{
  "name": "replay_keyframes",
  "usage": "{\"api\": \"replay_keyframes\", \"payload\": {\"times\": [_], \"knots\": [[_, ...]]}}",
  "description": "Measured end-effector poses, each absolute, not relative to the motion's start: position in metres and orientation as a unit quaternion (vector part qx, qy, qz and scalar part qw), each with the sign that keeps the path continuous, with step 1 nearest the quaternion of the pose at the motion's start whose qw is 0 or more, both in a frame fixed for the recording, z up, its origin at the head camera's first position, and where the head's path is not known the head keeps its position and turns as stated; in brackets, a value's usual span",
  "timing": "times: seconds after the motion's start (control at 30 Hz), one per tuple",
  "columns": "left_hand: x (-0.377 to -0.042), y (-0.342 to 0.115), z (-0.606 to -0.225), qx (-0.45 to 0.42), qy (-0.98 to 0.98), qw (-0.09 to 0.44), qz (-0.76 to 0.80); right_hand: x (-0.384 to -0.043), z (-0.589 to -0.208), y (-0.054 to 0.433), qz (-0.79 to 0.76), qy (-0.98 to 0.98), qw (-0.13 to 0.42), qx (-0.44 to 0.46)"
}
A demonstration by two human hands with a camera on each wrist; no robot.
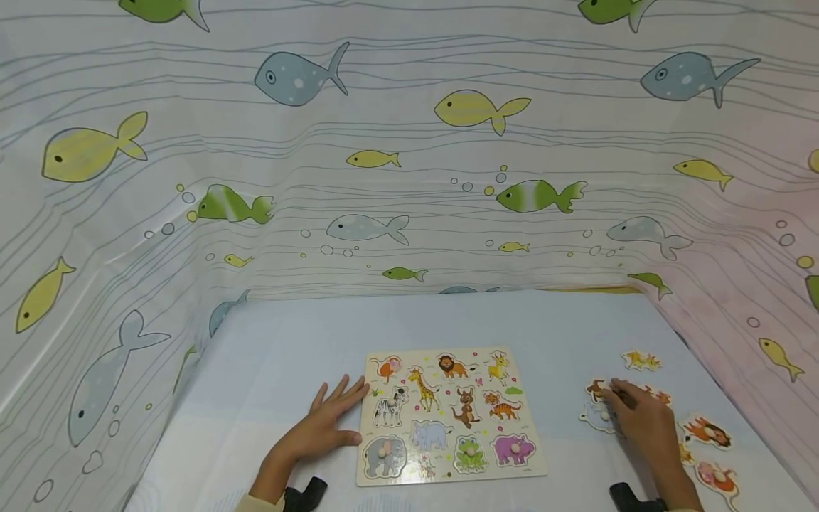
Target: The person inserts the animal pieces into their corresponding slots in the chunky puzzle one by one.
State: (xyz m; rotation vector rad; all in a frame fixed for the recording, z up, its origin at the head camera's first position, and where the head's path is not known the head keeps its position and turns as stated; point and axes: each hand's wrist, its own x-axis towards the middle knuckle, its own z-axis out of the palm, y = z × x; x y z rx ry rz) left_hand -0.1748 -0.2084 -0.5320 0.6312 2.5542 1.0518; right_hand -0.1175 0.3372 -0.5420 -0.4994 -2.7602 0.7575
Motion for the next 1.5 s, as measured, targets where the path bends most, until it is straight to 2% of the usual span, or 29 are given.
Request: {"api": "replay_keyframes", "payload": {"times": [0.13, 0.4, 0.7, 0.93, 1.03, 1.5], "knots": [[-0.175, -0.208, -0.532, 0.222, 0.890, 0.153, 0.367, -0.120, -0.547, 0.337, 0.251, -0.946, 0.121, -0.165], [-0.177, -0.209, -0.533, 0.218, 0.892, 0.155, 0.365, -0.124, -0.555, 0.335, 0.216, -0.949, 0.186, -0.134], [-0.176, -0.210, -0.535, 0.222, 0.891, 0.156, 0.365, -0.124, -0.550, 0.329, 0.225, -0.945, 0.190, -0.145], [-0.177, -0.210, -0.536, 0.221, 0.890, 0.155, 0.367, -0.125, -0.541, 0.321, 0.228, -0.925, 0.288, -0.097], [-0.178, -0.210, -0.537, 0.219, 0.890, 0.156, 0.368, -0.126, -0.538, 0.318, 0.231, -0.918, 0.314, -0.072], [-0.178, -0.210, -0.538, 0.223, 0.891, 0.154, 0.364, -0.129, -0.525, 0.291, 0.256, -0.920, 0.297, 0.019]]}}
